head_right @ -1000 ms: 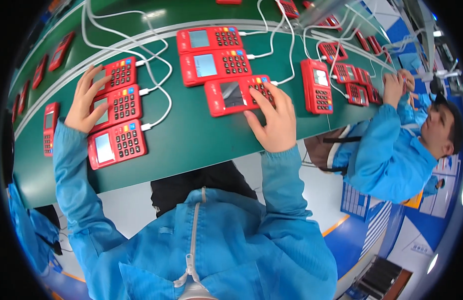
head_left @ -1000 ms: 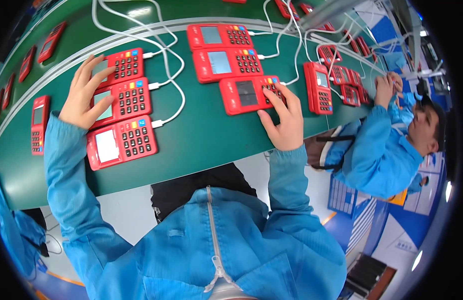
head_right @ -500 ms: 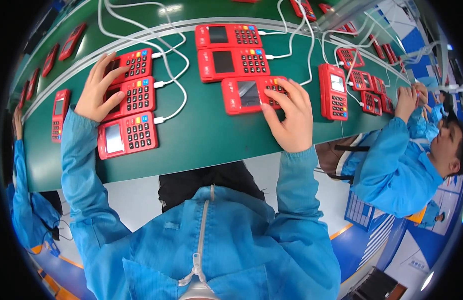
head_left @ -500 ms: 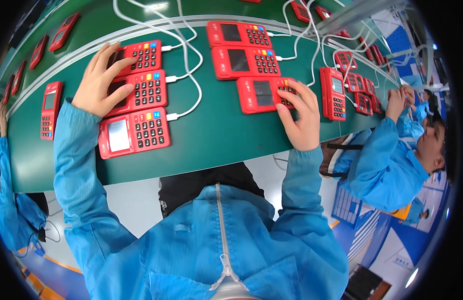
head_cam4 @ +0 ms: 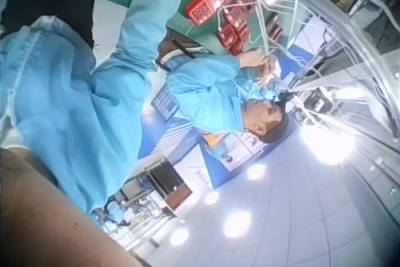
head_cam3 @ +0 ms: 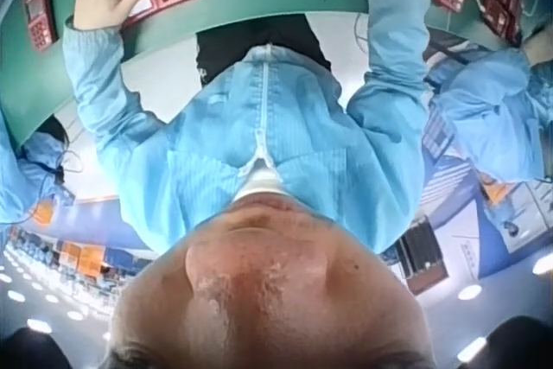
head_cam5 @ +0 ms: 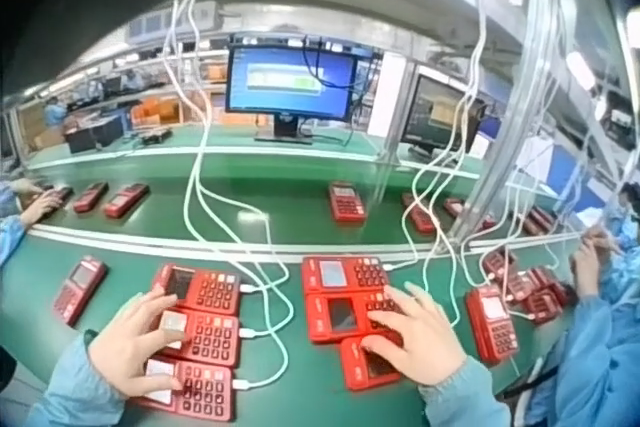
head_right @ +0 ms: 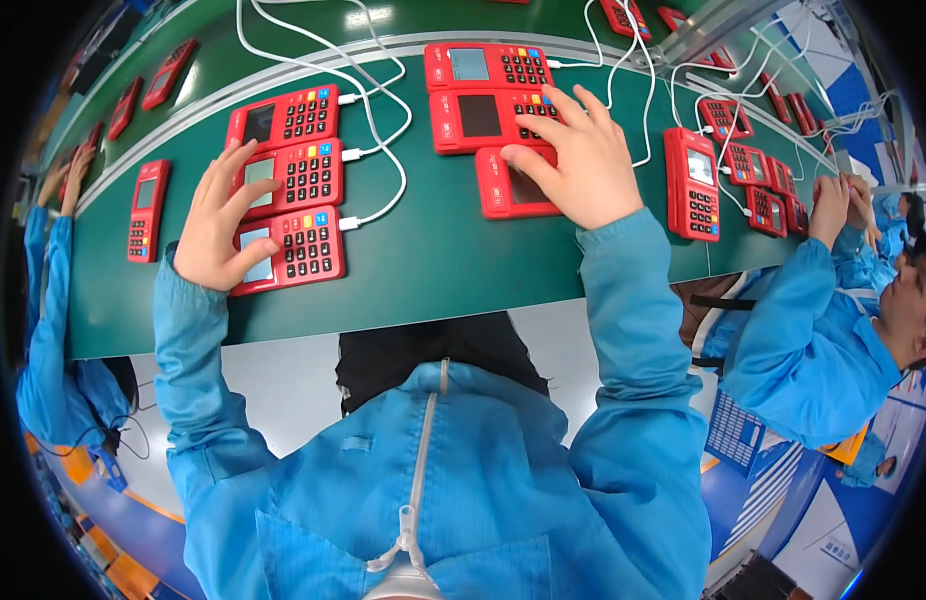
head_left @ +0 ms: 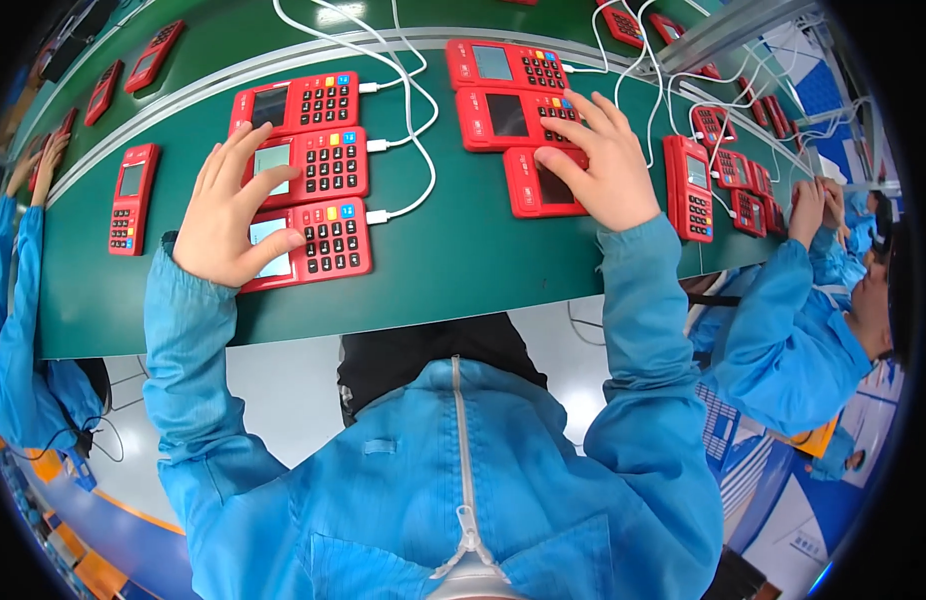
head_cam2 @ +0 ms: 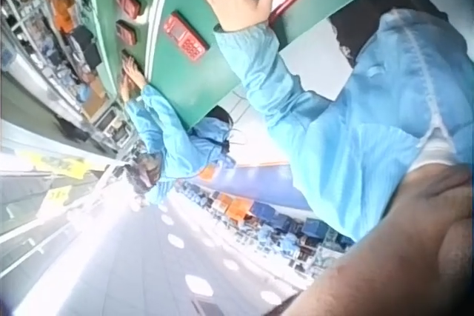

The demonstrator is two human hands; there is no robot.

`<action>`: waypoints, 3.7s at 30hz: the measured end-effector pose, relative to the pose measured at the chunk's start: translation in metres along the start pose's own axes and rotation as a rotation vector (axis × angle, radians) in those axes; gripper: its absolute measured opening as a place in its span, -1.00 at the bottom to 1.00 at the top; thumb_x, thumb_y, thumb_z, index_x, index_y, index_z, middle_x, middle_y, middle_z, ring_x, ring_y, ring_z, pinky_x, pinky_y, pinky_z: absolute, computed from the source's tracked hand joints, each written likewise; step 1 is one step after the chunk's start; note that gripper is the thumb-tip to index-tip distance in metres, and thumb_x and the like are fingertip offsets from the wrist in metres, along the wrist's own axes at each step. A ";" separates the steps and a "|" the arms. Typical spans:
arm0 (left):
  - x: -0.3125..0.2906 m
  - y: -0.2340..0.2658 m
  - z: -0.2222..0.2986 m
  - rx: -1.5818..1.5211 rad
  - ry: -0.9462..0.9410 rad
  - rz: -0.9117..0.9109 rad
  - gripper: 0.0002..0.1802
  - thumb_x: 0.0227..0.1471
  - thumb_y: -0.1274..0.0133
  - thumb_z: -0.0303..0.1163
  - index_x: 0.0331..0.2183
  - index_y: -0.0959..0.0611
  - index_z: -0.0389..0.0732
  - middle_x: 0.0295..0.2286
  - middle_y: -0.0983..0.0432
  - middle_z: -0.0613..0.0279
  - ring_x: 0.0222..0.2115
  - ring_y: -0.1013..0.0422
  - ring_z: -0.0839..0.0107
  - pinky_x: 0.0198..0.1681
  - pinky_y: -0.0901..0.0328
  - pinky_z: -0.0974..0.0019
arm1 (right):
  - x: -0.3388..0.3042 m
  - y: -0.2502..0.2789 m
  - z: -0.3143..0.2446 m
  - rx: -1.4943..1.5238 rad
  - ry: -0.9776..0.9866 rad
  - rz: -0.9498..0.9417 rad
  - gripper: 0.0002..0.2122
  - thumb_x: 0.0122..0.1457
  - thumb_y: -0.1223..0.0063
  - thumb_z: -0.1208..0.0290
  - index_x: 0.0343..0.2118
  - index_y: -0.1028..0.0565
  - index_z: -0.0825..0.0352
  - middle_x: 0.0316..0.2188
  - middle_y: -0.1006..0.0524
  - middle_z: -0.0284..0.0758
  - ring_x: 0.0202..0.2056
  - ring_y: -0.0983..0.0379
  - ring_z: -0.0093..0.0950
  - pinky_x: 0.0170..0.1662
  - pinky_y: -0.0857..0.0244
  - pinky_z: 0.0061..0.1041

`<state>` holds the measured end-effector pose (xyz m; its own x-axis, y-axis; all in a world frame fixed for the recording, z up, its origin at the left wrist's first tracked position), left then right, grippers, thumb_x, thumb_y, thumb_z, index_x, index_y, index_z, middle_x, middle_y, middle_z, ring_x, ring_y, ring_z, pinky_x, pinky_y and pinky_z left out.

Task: The person tests electronic POS terminals by plugging charging cables into them and pressing buttons, performing the actions by hand at an assembly line.

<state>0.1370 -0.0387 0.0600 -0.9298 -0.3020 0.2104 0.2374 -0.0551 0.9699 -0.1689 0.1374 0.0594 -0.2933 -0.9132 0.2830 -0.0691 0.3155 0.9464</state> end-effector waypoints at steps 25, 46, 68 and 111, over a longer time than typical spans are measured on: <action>-0.048 0.001 0.050 0.052 0.017 -0.003 -0.14 -0.15 -0.03 0.44 -0.10 -0.60 -0.14 0.14 -0.23 -0.16 0.23 -0.07 -0.20 0.25 0.12 -0.31 | 0.027 -0.021 -0.024 -0.006 0.162 0.108 -0.43 0.20 -0.01 -0.05 0.18 -0.35 0.22 0.19 -0.31 -0.18 0.26 -0.08 -0.10 0.25 -0.04 -0.15; 0.000 0.020 0.047 -0.100 -0.074 -0.022 0.10 -0.54 -0.45 -0.23 0.13 -0.38 -0.26 -0.10 -0.47 0.00 0.19 -0.16 -0.05 0.29 0.22 -0.34 | 0.009 -0.007 -0.190 -0.092 0.853 0.373 -0.94 0.01 0.00 0.39 -0.53 -0.42 0.20 -0.59 -0.41 -0.47 -0.37 -0.42 -0.51 0.11 -0.24 -0.18; 0.099 0.002 -0.280 -0.262 0.841 0.091 -0.11 -0.27 -0.32 0.07 -0.06 -0.46 -0.45 -0.31 -0.56 -0.01 -0.34 -0.52 0.25 -0.24 -0.38 0.25 | 0.028 0.020 -0.127 0.176 0.536 0.431 -0.87 -0.01 -0.11 0.34 -0.47 -0.40 0.21 -0.61 -0.37 -0.43 -0.57 -0.43 -0.48 -0.53 -0.28 -0.41; 0.179 0.002 -0.234 -0.087 0.661 0.670 -0.17 -0.08 -0.27 -0.05 0.07 -0.41 -0.44 -0.16 -0.49 -0.29 -0.02 -0.32 -0.14 0.09 -0.22 0.04 | 0.022 -0.043 -0.156 0.330 0.573 0.218 -0.87 0.02 -0.14 0.38 -0.34 -0.54 0.19 -0.56 -0.41 -0.45 -0.48 -0.43 -0.48 -0.46 -0.32 -0.44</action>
<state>0.0367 -0.3158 0.0705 -0.2506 -0.7735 0.5822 0.7092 0.2627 0.6543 -0.0240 0.0633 0.0492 0.2101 -0.7834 0.5849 -0.3783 0.4866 0.7875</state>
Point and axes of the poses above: each hand's wrist, its own x-axis towards the middle knuckle, its own y-axis out of the back of the hand, z = x × y, the point moved 7 cm from there along x, towards the middle knuckle
